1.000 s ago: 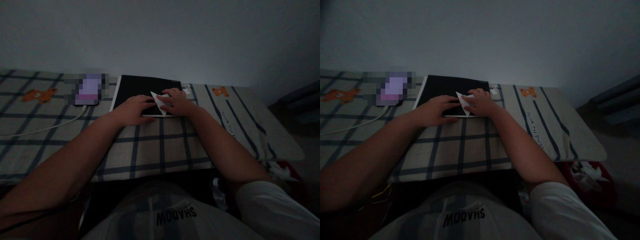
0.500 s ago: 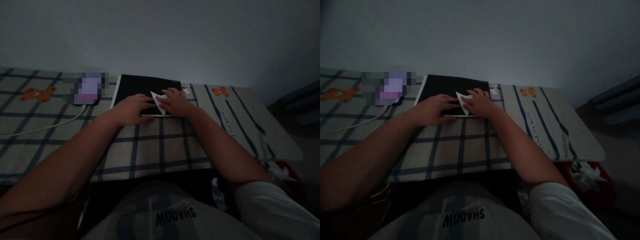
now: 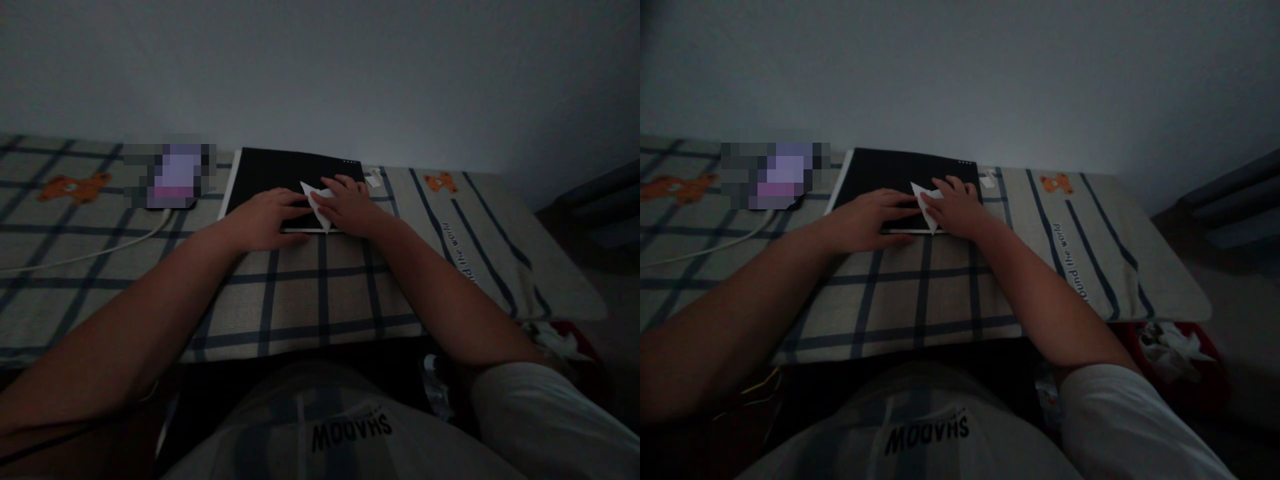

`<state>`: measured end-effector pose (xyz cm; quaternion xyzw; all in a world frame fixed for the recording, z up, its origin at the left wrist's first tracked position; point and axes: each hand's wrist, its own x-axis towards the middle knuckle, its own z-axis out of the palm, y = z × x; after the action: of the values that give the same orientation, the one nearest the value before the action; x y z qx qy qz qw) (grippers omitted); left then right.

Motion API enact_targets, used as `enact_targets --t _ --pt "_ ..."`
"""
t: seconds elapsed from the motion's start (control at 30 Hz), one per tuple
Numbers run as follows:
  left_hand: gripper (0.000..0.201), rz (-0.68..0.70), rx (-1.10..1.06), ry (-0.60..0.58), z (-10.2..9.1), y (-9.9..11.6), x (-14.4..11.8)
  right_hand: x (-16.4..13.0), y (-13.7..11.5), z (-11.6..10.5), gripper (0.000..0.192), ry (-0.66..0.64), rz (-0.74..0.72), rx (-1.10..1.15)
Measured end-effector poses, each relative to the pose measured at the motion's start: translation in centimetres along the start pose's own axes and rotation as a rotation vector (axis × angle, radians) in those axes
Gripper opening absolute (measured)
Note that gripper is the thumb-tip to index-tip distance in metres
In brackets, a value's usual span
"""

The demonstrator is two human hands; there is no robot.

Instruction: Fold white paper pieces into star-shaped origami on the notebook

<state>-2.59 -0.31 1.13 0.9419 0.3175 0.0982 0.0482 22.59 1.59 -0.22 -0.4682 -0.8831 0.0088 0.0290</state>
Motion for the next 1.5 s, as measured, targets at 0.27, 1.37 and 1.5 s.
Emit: enact_targets --t 0.27,1.37,1.5 --pt "0.061 0.001 0.007 0.003 0.1 -0.1 -0.1 -0.3 -1.1 -0.5 0.057 -0.027 0.018 -0.047" --pt "0.061 -0.122 -0.014 -0.069 -0.7 0.6 0.1 0.2 1.2 -0.3 0.048 0.128 -0.077 0.019" --pt "0.061 -0.108 -0.022 -0.048 -0.5 0.4 0.1 0.1 0.9 -0.8 0.049 0.130 -0.057 0.013"
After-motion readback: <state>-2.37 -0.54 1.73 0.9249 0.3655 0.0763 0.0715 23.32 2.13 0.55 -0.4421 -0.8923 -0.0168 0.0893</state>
